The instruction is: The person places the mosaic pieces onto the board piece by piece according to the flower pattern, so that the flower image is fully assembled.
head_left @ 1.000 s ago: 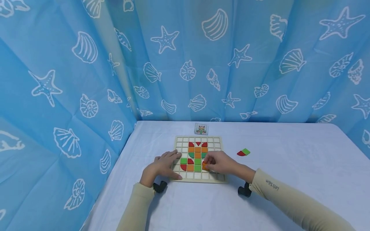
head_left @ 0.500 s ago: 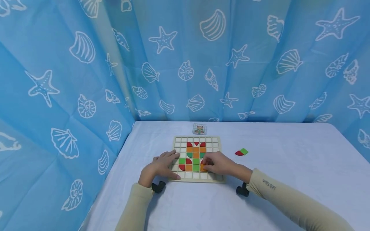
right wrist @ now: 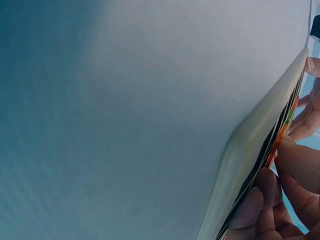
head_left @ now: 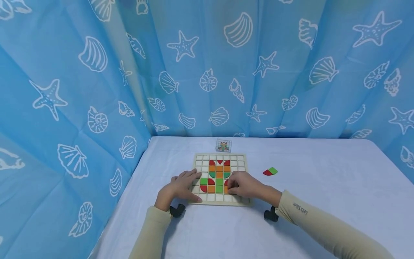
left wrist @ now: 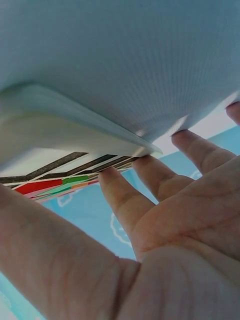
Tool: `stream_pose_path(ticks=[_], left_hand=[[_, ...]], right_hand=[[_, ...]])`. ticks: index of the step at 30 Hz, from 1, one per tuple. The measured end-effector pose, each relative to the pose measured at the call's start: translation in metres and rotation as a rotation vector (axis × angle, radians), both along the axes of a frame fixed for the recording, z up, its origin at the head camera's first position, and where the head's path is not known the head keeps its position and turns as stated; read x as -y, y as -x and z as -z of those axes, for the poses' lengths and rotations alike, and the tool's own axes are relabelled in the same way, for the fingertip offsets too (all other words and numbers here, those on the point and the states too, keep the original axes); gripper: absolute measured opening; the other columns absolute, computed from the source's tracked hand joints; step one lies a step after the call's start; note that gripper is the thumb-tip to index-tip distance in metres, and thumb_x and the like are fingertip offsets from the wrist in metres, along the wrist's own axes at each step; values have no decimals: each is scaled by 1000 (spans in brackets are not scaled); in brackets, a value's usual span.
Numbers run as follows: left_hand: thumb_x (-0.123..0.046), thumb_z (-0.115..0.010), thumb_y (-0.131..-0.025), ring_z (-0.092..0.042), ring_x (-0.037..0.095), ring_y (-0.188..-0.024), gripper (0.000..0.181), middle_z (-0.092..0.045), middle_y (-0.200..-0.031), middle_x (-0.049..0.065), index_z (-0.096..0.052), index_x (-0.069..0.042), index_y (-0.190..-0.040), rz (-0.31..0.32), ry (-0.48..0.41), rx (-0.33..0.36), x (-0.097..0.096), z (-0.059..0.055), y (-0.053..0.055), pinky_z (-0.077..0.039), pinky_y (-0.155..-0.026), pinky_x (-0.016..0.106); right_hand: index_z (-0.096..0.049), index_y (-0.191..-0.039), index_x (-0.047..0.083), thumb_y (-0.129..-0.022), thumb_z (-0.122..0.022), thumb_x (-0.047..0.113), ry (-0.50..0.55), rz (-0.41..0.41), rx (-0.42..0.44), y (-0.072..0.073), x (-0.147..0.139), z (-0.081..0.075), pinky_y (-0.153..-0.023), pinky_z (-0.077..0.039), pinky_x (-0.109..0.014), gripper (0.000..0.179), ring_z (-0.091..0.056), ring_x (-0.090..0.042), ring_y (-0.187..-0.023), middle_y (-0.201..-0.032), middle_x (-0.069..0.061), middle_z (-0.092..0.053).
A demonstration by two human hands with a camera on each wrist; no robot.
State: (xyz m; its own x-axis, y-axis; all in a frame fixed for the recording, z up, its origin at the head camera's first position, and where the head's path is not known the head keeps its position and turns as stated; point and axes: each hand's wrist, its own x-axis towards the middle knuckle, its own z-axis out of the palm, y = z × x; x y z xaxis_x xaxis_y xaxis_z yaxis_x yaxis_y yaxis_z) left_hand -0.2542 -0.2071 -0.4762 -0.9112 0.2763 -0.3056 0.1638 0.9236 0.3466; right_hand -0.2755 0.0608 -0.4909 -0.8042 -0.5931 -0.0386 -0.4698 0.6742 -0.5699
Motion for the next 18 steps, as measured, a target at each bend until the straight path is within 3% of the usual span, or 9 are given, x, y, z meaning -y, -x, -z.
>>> stream_pose_path(ticks=[8,18], left_hand=[[-50,-85,-72,-22,32,-150,98,-26,-164,2,-36,-26,-154,0,7,-6,3,2,3,-24,-116,63],[-50,-85,-72,-23,31,-150,98,-26,-164,2,-36,-26,-153,8,-2,3,3,4,2,-25,-115,63]], right_hand=[[-74,-82,20,-84,-79,15,22,9,17,2,1,-1,-69,-51,-20,7,-56,-9,-79,-85,9,-62],[-71,-83,18,-84,-79,16,-45,-19,58,4,5,-7,-71,-50,-23,8,-54,-10,-78,-80,9,-63]])
